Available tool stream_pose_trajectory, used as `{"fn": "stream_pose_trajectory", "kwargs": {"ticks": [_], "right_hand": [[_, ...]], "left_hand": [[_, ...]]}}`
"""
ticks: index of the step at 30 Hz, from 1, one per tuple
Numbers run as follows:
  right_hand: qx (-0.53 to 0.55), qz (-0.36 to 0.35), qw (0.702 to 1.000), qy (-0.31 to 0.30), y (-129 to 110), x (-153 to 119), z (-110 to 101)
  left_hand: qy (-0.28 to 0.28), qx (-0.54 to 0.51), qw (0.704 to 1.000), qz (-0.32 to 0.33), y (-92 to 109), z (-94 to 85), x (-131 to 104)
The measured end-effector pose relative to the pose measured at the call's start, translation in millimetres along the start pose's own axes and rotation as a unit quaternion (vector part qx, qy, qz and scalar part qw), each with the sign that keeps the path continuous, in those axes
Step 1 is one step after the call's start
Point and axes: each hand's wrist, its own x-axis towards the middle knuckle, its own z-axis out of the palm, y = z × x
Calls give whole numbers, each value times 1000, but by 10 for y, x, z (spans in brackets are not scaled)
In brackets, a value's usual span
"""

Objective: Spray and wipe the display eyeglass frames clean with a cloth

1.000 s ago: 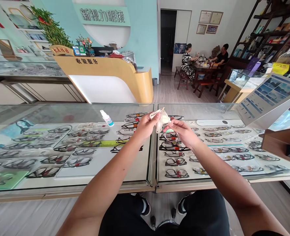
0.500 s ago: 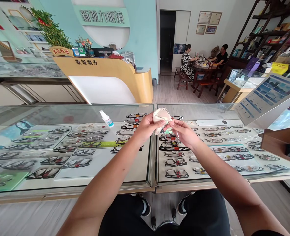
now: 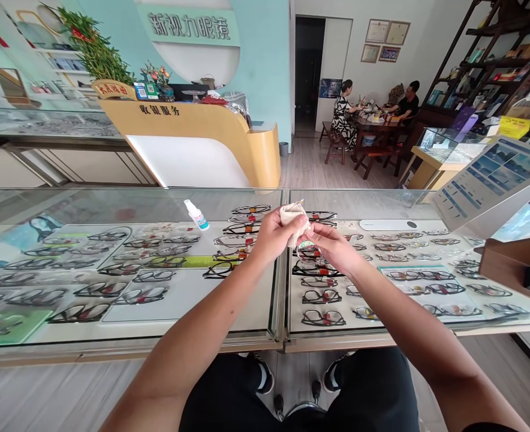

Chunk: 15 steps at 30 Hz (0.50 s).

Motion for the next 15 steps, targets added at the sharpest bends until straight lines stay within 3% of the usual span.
{"fn": "stream_pose_trajectory", "kwargs": {"ticks": [6,15], "right_hand": [[-20,-2,1000,-4,-21,-9,43],[-53,-27,998,15,-94,-5,-41]], "left_hand": [[72,36,996,34,-47,8,-17],[49,50,997,38,-63,-93,45]]}}
